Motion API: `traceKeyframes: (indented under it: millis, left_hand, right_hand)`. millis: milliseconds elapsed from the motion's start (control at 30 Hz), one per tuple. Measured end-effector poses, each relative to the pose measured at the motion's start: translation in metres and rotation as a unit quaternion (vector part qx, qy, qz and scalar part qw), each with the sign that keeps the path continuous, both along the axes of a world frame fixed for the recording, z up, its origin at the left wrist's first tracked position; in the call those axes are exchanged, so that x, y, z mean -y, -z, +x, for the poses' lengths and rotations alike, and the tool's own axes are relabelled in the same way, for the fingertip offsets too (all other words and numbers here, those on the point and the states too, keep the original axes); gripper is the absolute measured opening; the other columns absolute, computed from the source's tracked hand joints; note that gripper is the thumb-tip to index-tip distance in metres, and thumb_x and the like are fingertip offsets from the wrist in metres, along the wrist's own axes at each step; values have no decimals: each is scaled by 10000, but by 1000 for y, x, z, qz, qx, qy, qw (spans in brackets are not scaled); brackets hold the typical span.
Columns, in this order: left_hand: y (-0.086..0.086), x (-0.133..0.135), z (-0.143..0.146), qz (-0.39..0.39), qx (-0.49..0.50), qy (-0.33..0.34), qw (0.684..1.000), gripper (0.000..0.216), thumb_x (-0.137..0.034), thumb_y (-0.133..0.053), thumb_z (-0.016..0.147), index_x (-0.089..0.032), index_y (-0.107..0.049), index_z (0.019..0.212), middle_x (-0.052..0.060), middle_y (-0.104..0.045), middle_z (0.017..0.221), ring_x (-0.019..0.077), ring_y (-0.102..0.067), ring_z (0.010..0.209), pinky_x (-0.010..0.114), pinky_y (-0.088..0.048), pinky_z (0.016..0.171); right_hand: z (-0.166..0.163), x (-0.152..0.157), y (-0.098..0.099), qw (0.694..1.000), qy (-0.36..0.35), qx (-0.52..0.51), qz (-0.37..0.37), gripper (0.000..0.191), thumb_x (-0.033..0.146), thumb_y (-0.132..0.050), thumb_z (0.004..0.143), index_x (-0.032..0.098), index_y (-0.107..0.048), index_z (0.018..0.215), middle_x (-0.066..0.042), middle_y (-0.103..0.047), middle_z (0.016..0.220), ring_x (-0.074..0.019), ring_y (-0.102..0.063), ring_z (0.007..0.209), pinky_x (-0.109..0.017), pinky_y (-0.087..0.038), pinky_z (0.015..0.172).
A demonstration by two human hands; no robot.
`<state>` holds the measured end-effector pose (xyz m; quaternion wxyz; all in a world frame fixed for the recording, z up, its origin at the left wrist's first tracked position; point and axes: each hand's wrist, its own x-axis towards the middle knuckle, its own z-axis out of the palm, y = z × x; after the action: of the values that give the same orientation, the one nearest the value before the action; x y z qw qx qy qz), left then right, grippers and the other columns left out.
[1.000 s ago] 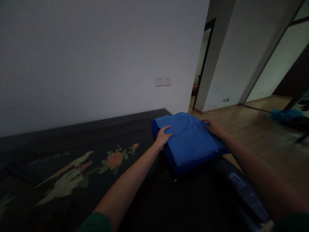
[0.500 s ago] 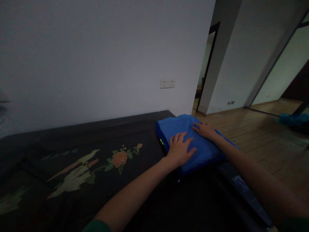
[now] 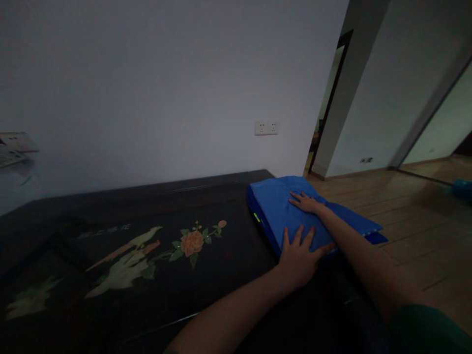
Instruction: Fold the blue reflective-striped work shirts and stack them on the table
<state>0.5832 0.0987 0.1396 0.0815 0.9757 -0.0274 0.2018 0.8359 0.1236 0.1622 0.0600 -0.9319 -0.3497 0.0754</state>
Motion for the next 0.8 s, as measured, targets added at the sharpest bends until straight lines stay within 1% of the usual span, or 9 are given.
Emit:
traceKeyframes:
  millis: [100, 200, 267, 367, 400, 467, 567, 667, 800]
  left_hand:
    - [-3, 0, -1, -14, -12, -5, 1000, 523, -347, -430, 962, -407, -293, 1464, 99, -226, 1568, 379, -251, 1400, 702, -201, 1058]
    - [-10, -1, -17, -46, -26, 26, 998, 534, -386, -450, 951, -349, -310, 1465, 127, -219, 1566, 348, -227, 1419, 662, -207, 1083]
    - [-17, -7, -40, -80, -20, 55, 995, 517, -402, -454, 947, -304, -354, 1444, 133, -238, 1559, 304, -223, 1429, 611, -203, 1112]
    - [-29, -27, -87, -138, 31, 48, 989, 383, -327, -464, 943, -288, -505, 1322, 83, -420, 1469, 229, -347, 1372, 527, -140, 1160]
    - [-32, -38, -105, -162, 51, 31, 985, 336, -289, -466, 939, -282, -555, 1262, 67, -500, 1400, 212, -411, 1324, 498, -146, 1163]
    - [-35, -63, -141, -225, 79, -15, 971, 271, -240, -448, 934, -254, -631, 1134, 59, -626, 1213, 195, -536, 1176, 437, -269, 1115]
    - [-31, -100, -194, -324, 97, -95, 936, 268, -264, -418, 936, -208, -677, 977, 65, -683, 936, 196, -620, 900, 325, -458, 849]
    - [-22, -123, -243, -362, 123, -178, 907, 268, -312, -444, 915, -199, -682, 868, 34, -645, 745, 192, -590, 736, 277, -426, 720]
    - [-14, -125, -292, -386, 132, -239, 881, 290, -354, -443, 887, -186, -637, 752, -10, -525, 587, 167, -497, 606, 243, -349, 615]
  right_hand:
    - [-6, 1, -4, 1000, -4, 9, 1, 656, 676, -276, 896, 396, -239, 1488, -122, -221, 1570, -456, -309, 1355, -782, -203, 962]
    - [-18, 5, -11, 997, -18, 67, 29, 609, 629, -302, 915, 369, -320, 1466, -102, -286, 1549, -434, -313, 1357, -777, -217, 963]
    - [-30, 8, -20, 987, -30, 137, 73, 556, 550, -336, 936, 309, -398, 1433, -105, -349, 1517, -403, -314, 1361, -732, -253, 991]
    - [-60, 10, -41, 957, -58, 207, 196, 482, 413, -344, 956, 184, -499, 1352, -160, -491, 1392, -324, -418, 1294, -559, -341, 1044]
    - [-74, 10, -47, 944, -76, 211, 244, 460, 380, -347, 955, 156, -532, 1311, -172, -536, 1332, -304, -460, 1249, -503, -366, 1042]
    - [-110, 9, -58, 915, -132, 198, 325, 407, 335, -371, 940, 135, -590, 1219, -169, -598, 1219, -279, -518, 1163, -435, -399, 1022]
    - [-179, 6, -61, 880, -230, 132, 394, 325, 302, -422, 909, 160, -633, 1112, -131, -637, 1113, -261, -563, 1071, -420, -434, 973]
    - [-254, 2, -48, 862, -305, 40, 403, 261, 272, -447, 892, 203, -649, 1043, -85, -660, 1045, -230, -598, 1002, -393, -464, 911]
    - [-343, -1, -22, 865, -357, -53, 348, 223, 222, -488, 871, 226, -655, 1019, -56, -686, 1039, -206, -627, 966, -342, -475, 855]
